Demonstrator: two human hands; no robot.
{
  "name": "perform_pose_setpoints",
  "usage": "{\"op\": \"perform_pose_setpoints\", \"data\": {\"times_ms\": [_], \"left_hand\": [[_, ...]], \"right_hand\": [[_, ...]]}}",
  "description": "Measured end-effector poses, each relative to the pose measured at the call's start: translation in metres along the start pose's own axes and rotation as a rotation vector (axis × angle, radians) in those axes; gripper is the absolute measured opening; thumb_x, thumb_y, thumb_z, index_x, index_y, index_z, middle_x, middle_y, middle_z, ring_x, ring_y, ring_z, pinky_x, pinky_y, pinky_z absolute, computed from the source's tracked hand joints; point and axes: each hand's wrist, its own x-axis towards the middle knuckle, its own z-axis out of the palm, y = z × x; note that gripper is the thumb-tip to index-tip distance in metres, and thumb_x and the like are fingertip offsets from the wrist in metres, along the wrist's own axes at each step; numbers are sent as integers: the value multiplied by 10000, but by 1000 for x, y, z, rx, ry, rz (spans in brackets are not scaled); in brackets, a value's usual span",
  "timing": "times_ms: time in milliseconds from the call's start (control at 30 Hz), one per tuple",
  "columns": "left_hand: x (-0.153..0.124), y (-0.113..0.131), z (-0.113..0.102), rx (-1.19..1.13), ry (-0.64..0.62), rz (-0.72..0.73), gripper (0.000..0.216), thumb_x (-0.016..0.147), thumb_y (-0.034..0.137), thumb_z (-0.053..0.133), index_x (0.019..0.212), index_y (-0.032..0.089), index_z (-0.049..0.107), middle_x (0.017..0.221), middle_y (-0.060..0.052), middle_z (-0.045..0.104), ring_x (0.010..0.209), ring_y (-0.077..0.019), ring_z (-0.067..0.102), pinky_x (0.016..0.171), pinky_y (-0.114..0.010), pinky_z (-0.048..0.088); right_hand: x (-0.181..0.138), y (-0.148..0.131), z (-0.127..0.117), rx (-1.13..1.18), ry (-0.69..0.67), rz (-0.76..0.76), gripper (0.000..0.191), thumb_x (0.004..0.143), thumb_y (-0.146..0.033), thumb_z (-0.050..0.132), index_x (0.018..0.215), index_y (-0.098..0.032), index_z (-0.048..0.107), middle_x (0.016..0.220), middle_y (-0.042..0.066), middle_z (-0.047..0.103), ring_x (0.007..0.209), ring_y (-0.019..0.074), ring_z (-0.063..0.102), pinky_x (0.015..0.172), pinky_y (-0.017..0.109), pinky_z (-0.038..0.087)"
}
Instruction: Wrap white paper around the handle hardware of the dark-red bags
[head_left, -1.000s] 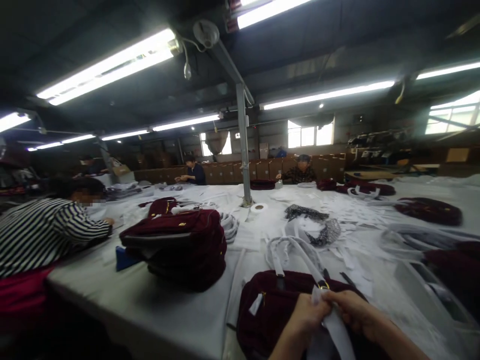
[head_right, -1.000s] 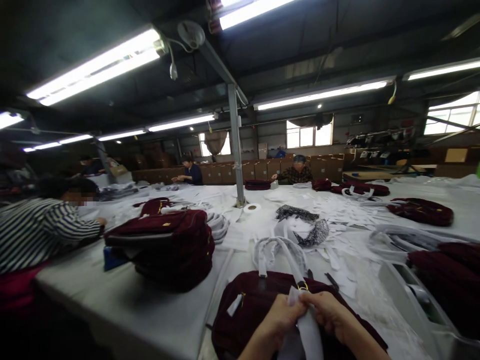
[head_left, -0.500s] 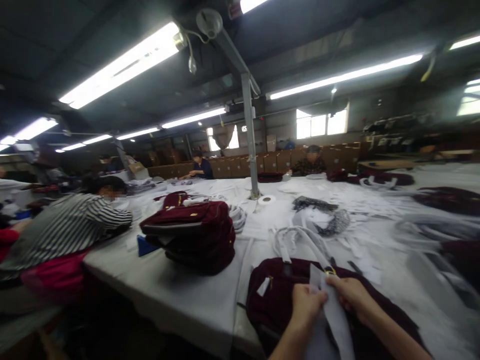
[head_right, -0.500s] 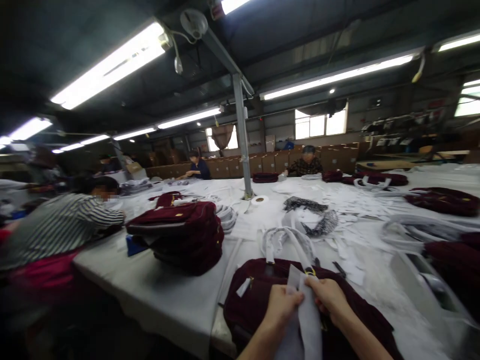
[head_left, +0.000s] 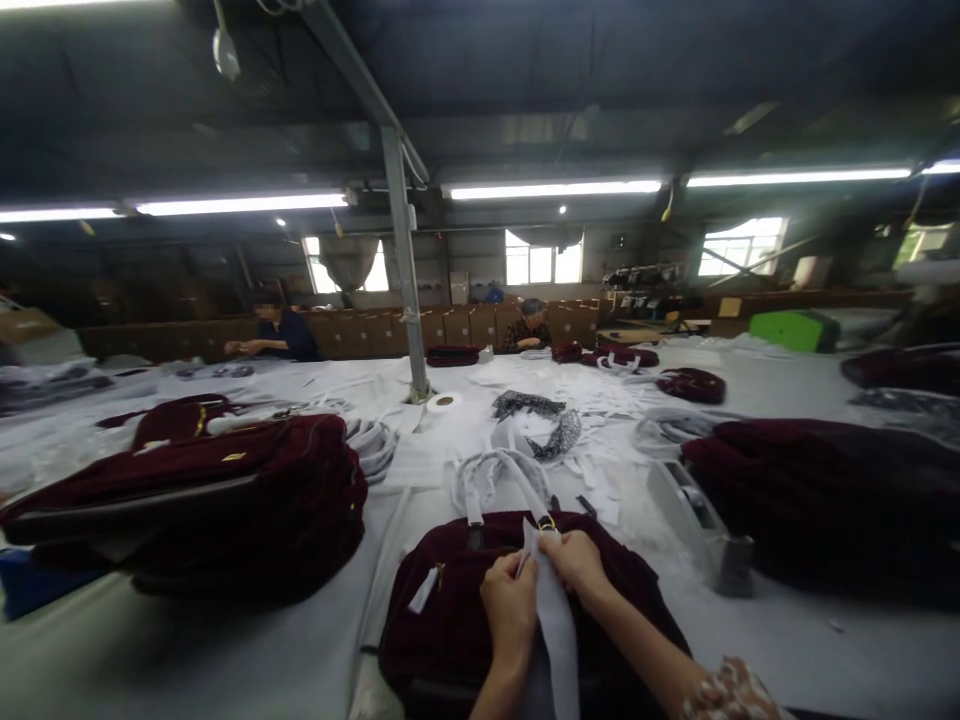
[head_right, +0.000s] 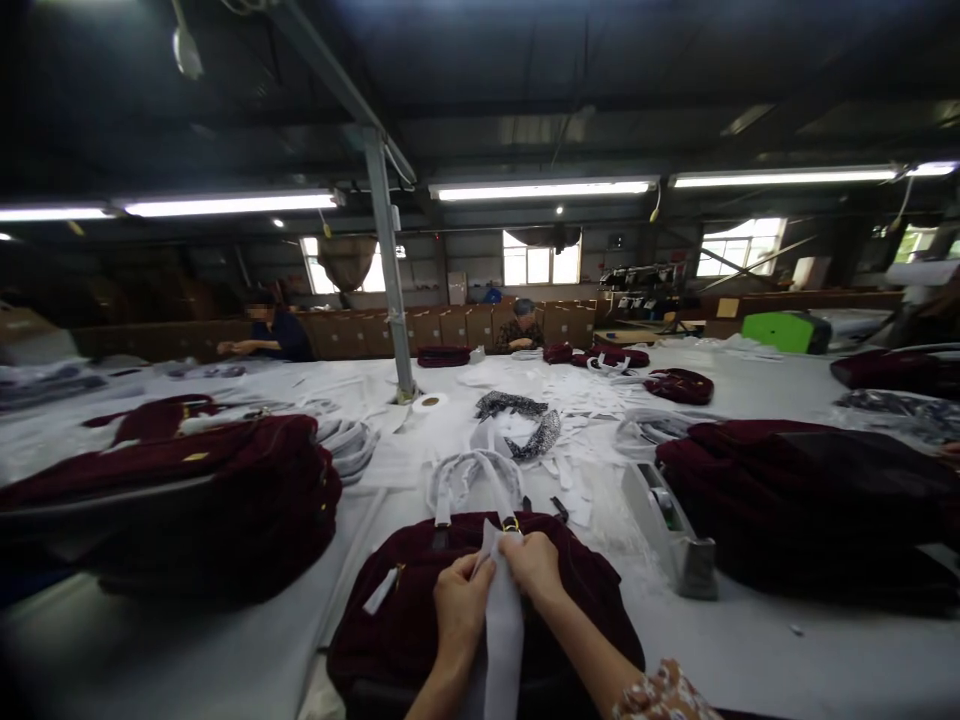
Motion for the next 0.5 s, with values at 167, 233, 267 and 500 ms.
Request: {"op": "perform_pose_setpoints", "data": {"times_ms": [167, 233, 267, 500], "left_hand": [[1, 4, -4, 150, -75, 73, 236, 708, 375, 610, 757, 158, 689, 751, -59, 690, 702, -206, 599, 663, -245, 412], [3, 7, -7, 175, -154, 43, 269, 699, 413, 610, 754, 153, 656, 722, -46, 679, 692, -200, 591, 627, -237, 402], [3, 8, -8, 185, -175, 32, 259, 688, 402, 617, 743, 151, 640, 704, -40, 670, 688, -197, 587, 614, -233, 398], [-1, 7, -4, 220, -82, 116, 116, 688, 240, 560, 672, 140, 618, 642, -31, 644, 627, -160, 562, 579, -227, 378]], "right_hand": [[-3, -2, 2, -100, 95, -69, 338, 754, -384, 493, 583, -130, 637, 604, 113, 669, 625, 216, 641, 544, 246, 409], [-2, -2, 4, -119, 115, -65, 338, 762, -376, 486, 609, -126, 655, 647, 117, 687, 668, 221, 651, 568, 244, 408], [-2, -1, 6, -124, 121, -61, 341, 763, -378, 486, 615, -126, 661, 657, 118, 691, 680, 223, 654, 573, 244, 406], [2, 7, 12, -128, 99, -69, 429, 795, -449, 427, 628, -141, 676, 680, 126, 697, 742, 265, 660, 600, 272, 411]]}}
